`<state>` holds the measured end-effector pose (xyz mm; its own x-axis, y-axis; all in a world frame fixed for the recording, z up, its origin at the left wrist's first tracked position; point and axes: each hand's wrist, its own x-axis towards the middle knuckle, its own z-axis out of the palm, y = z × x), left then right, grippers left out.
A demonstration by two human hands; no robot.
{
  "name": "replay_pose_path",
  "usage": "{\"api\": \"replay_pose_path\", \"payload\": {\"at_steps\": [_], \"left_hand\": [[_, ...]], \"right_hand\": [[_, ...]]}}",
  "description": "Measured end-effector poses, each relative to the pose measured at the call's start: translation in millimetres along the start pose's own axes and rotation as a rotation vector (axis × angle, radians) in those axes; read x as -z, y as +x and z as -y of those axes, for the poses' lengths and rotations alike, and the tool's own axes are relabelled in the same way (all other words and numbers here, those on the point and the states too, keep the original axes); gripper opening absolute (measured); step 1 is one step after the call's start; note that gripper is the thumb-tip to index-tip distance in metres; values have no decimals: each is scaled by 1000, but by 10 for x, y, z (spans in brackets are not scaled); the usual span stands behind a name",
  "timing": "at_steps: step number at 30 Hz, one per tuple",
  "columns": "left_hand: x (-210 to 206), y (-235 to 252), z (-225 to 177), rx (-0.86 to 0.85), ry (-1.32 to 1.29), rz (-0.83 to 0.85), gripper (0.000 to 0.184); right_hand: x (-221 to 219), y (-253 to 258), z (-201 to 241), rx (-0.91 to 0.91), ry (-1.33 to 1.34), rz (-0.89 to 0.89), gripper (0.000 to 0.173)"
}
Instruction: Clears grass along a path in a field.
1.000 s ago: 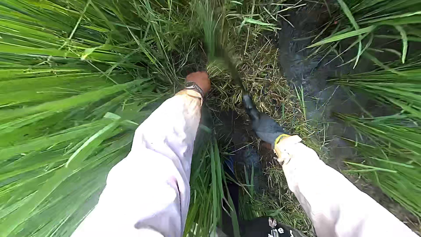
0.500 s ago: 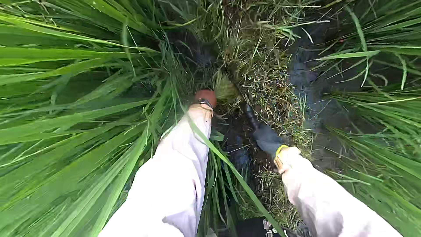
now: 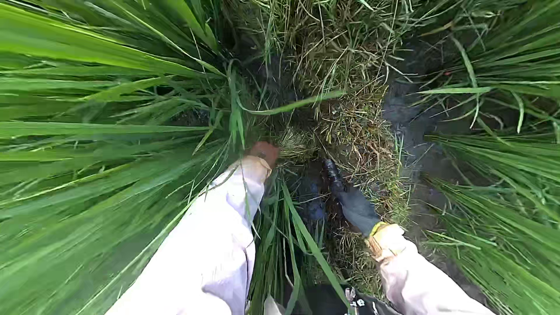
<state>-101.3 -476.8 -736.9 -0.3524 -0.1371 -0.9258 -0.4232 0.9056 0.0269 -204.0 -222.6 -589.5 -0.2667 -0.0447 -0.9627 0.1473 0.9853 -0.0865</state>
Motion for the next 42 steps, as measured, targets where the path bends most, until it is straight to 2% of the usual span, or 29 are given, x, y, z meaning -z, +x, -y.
{"api": "replay_pose_path", "payload": {"at_steps": [1,3,5,6,7,9,11,13,15,17,19,21,22,24,26,27,28,30,31,33,36,37,39,42], "left_hand": [[-113,-83,-35,-24,22,36,15],[-142,-128,-179,-47,42,71,14],[-156,-147,-295,-53,62,133,15],[-145,-143,-346,-66,91,158,16],[-143,-141,-362,-73,114,172,16],[-136,-199,-289,-51,121,195,17],[-221,-284,-46,-14,150,202,19],[-301,-402,212,79,136,241,21],[-324,-536,179,83,130,262,22],[-278,-499,-12,-43,175,134,22],[12,-170,-179,-247,263,-48,24],[463,267,-243,-285,169,-208,43],[690,521,-208,-236,31,-319,59],[986,1021,-138,-55,-278,-485,104],[1021,1416,-174,104,-495,-461,126],[913,1534,-237,140,-527,-398,125],[761,1604,-315,157,-520,-341,115],[460,1515,-439,170,-507,-230,74],[430,1342,-514,164,-529,-154,60],[373,1112,-541,94,-526,-109,45],[461,779,-336,33,-451,-92,37],[443,689,-245,21,-383,-78,35],[320,396,-114,-11,-228,20,33],[-5,33,-46,-35,-5,205,28]], "right_hand": [[41,-200,105,27,3,-23,53],[195,-397,488,190,25,-183,47],[259,-407,762,311,65,-282,54],[205,-319,736,319,80,-297,59],[65,-190,565,268,62,-277,59],[-382,11,-171,16,45,-127,58],[-698,-123,-815,-208,19,47,64],[-835,-447,-1108,-263,0,98,63],[-817,-713,-1226,-254,-21,85,63],[-683,-837,-1173,-246,-9,40,63],[-500,-839,-1073,-213,28,-27,62],[-363,-796,-1027,-168,83,-106,61],[-316,-762,-1032,-136,114,-148,61],[-248,-706,-1091,-55,196,-220,64],[-209,-673,-1146,18,241,-269,66],[-196,-623,-1152,58,264,-281,68],[-187,-547,-1111,104,279,-284,69],[-166,-383,-827,174,297,-265,70],[-133,-286,-597,196,345,-222,69],[-78,-70,-89,252,422,-143,61],[-90,370,387,201,176,-76,59],[-211,511,313,140,109,-35,56],[-583,555,-212,-51,123,77,53],[-791,33,-957,-247,135,115,58]]}}
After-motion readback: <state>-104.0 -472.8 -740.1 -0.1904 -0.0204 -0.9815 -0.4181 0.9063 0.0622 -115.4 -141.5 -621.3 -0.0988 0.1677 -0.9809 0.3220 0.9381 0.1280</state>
